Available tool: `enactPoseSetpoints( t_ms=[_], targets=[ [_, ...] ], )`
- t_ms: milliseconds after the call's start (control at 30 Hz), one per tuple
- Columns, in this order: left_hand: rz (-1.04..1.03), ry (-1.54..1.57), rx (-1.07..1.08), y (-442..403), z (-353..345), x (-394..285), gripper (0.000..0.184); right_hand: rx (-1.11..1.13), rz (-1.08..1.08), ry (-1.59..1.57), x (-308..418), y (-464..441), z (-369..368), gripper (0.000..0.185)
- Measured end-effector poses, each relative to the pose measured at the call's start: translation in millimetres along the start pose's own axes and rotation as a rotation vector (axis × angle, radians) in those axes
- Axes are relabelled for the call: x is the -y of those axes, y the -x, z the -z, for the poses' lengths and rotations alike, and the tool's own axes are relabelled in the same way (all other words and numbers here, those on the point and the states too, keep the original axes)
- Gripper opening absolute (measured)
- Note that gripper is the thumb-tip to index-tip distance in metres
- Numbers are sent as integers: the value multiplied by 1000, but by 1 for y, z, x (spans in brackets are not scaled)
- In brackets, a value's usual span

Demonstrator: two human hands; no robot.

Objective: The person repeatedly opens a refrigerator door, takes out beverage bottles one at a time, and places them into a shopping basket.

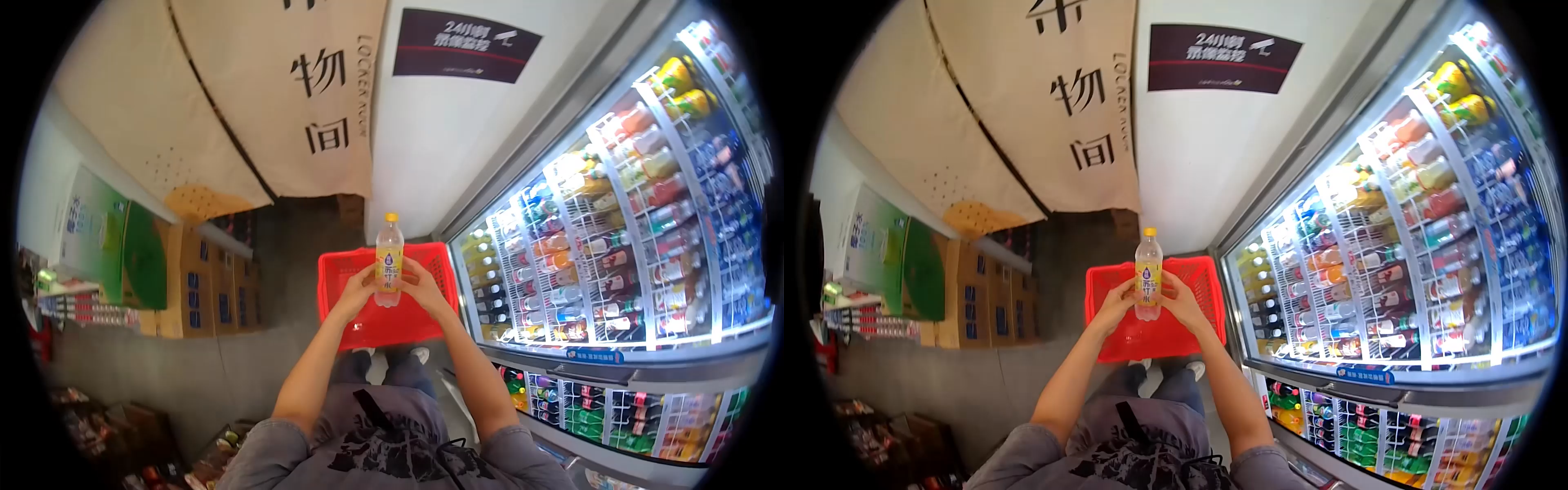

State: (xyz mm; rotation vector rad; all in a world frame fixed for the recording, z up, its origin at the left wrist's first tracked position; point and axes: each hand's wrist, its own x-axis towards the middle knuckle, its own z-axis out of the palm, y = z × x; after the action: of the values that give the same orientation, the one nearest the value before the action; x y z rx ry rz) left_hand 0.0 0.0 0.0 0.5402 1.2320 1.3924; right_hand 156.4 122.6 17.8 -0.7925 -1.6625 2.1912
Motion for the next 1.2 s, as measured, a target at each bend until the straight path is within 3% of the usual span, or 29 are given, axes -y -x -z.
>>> enactPoseSetpoints(
  t_ms=[67, 100, 167, 233, 267, 500, 567, 800, 1200],
  targets=[
    [59, -59, -82, 27, 9, -1, 58, 36, -10, 61, -25, -1, -17, 73],
    [51, -18, -87, -17, 14, 27, 58, 46, -31, 96, -51, -37, 15, 73],
    [-21, -19, -231, -21, 55, 51, 55, 69, 32, 94, -90, -71, -6, 72],
    [67, 97, -287, -2, 31, 132, 55, 71, -106, 126, -131, -24, 12, 74],
    [24, 74, -328, -29, 74, 119, 55, 86, -44, 139, -136, -79, -6, 74],
    [162, -8, -299, -16, 77, 208, 62, 11, -231, 154, -241, -60, 2, 72],
    [201, -10, -293, -28, 88, 231, 66, -10, -274, 79, -257, -65, -2, 72],
    [378, -98, -377, -45, 103, 280, 67, -22, -341, 408, -313, -83, 4, 70],
    [378, -414, -585, -43, 116, 324, 56, -39, -415, 459, -347, -88, -16, 71]
  ],
)
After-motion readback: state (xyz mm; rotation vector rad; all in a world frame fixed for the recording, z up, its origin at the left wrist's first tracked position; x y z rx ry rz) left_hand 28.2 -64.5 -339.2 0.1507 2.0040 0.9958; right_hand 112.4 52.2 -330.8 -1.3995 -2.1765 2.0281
